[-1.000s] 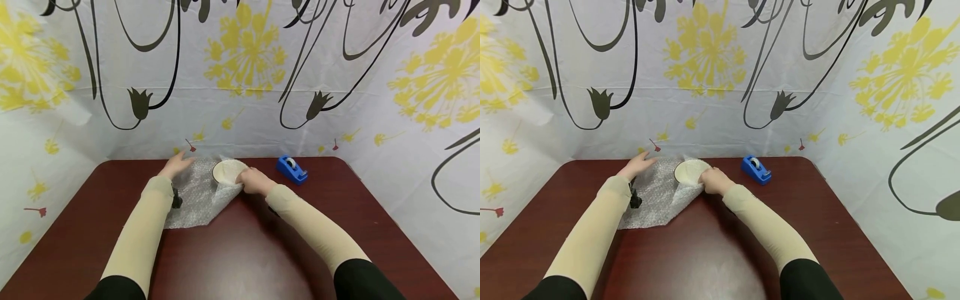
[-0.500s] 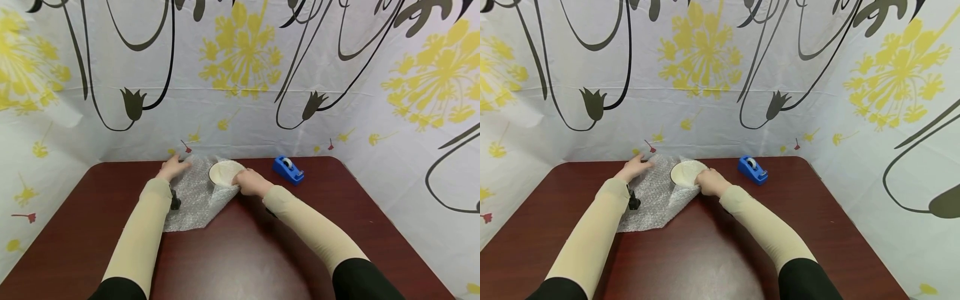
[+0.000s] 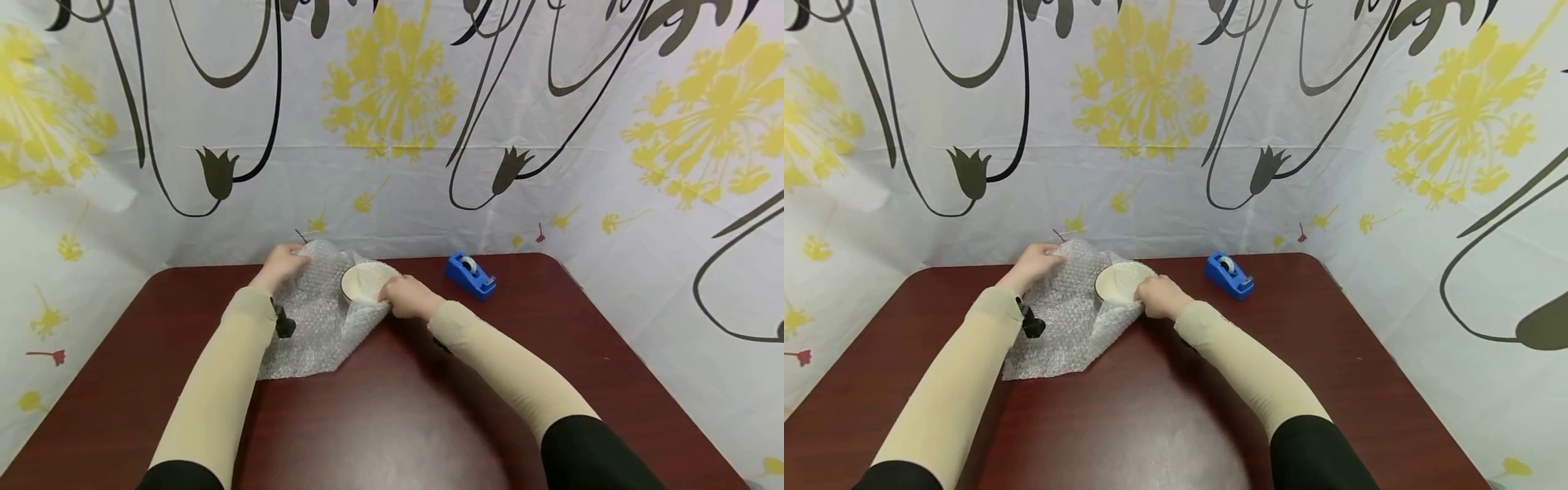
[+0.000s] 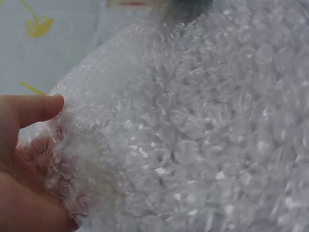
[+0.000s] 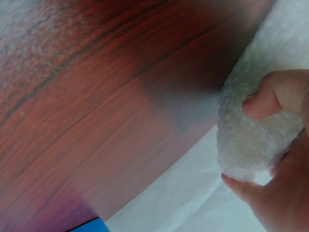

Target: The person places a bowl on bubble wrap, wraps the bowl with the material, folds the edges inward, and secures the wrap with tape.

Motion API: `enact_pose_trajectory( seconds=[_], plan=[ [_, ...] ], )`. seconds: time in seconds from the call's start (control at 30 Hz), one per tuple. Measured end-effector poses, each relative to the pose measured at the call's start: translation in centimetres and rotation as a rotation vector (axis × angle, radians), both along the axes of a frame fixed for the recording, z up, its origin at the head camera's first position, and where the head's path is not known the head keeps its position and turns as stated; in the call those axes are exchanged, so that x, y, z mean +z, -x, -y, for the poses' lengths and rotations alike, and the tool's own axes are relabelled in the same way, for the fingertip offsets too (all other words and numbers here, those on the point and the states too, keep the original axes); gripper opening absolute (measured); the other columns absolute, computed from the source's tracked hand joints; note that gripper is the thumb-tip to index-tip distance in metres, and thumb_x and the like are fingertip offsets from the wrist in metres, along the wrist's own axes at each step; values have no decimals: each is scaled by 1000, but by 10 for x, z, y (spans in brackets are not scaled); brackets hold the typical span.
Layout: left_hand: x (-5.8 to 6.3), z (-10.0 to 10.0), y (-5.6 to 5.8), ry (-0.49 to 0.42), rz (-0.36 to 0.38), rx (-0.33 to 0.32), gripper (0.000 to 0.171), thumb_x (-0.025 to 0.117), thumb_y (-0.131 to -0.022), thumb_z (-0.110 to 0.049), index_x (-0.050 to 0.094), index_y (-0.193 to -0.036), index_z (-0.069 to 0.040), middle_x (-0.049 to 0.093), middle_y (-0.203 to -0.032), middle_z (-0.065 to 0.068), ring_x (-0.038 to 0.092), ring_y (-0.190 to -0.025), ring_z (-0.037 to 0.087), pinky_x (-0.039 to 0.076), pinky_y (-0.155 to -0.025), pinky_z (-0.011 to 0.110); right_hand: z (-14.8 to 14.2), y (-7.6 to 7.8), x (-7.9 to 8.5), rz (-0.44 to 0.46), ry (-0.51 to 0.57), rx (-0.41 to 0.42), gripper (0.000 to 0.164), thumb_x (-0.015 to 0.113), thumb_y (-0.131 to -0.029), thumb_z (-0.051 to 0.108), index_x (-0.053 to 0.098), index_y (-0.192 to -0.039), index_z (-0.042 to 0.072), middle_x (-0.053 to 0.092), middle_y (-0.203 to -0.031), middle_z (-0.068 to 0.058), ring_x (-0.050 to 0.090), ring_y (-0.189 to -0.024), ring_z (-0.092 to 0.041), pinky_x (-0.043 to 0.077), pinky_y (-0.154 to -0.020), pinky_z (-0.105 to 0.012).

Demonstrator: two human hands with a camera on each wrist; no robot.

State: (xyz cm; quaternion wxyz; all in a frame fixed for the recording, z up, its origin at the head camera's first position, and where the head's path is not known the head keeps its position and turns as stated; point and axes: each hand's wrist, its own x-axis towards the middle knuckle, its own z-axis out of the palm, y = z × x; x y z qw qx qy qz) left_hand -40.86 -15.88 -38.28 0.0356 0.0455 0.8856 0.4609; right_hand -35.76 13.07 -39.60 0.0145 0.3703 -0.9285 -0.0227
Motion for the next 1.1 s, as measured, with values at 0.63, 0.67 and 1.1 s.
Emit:
enact_pose_trajectory(
  seconds=[0.63, 0.67, 1.1],
  plan=[
    [31, -60, -28, 12, -35, -301, 30, 52, -100, -24, 57, -124, -6, 46, -142, 14, 40, -132, 34, 36, -103, 51, -1, 4, -4, 30, -23, -49, 37, 63, -77, -8, 77, -98, 20, 71, -101, 3, 62, -97, -16, 50, -84, -42],
    [29, -62, -29, 10, -18, -325, 28, 51, -101, -25, 57, -123, -7, 47, -140, 13, 40, -131, 33, 36, -102, 51, 0, 4, -3, 29, -23, -46, 37, 64, -77, -8, 77, -97, 20, 71, -100, 2, 62, -97, -16, 51, -83, -42],
    [9, -94, -38, 359, -128, -590, 35, 30, -106, -29, 56, -116, -9, 61, -111, 12, 53, -117, 24, -7, -113, 55, 4, 0, -3, 15, -25, -68, 36, 65, -79, -5, 78, -102, 19, 71, -101, 3, 64, -93, -14, 50, -81, -42]
  ],
)
